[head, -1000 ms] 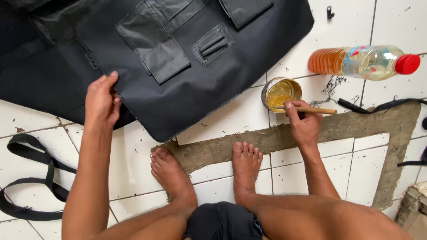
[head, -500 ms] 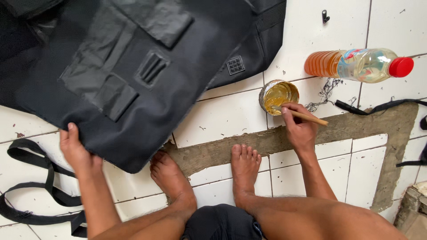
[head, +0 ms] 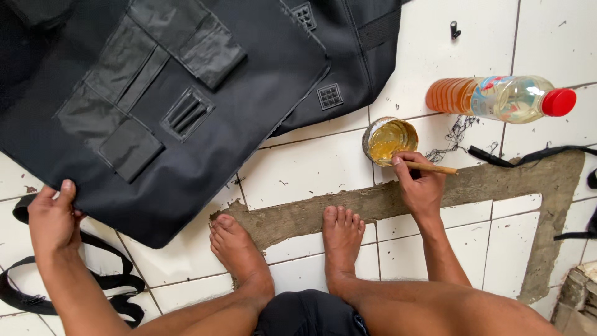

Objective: The person applies a yellowish substance to the edge of a black bag strap using a small brush. They hold the strap with one hand and paint along its length, occasionally dipping the brush into a small container of the substance.

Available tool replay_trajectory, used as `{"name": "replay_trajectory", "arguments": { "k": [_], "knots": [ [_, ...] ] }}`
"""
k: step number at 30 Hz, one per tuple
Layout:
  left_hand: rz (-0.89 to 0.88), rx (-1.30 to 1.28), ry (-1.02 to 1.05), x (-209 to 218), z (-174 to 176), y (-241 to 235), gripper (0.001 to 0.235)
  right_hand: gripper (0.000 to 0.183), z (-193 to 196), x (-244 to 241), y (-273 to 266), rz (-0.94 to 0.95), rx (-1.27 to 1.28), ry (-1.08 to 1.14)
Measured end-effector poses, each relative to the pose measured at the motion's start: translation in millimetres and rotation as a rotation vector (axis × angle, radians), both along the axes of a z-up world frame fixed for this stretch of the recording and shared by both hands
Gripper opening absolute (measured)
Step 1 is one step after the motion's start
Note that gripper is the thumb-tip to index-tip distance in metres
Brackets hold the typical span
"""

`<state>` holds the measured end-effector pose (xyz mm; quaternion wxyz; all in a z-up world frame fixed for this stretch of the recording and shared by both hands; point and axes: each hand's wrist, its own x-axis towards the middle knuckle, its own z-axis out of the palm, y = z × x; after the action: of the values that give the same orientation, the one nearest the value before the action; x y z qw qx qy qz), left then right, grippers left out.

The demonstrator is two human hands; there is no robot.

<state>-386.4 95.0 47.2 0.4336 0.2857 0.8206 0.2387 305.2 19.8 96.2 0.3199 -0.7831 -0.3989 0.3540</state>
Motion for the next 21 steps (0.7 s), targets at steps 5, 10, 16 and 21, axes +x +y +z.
{"name": "replay_trajectory", "arguments": {
  "k": [5,10,16,21],
  "knots": [
    [0.088,-0.016,0.009,-19,7,-27,0.008,0.012,-4,3,2,-0.006,-0.042,-0.029],
    [0.152,0.179,-0.169,-49,26,-69,0.038,0.013,3,-1,4,-0.010,-0.112,0.001],
    [0.606,0.050,0.055,-132,7,-108,0.022,0.017,4,-2,8,-0.023,-0.150,-0.022],
    [0.479,-0.088,0.129,-199,-20,-100,0.051,0.017,2,0,7,-0.016,-0.198,-0.038]
  ]
}}
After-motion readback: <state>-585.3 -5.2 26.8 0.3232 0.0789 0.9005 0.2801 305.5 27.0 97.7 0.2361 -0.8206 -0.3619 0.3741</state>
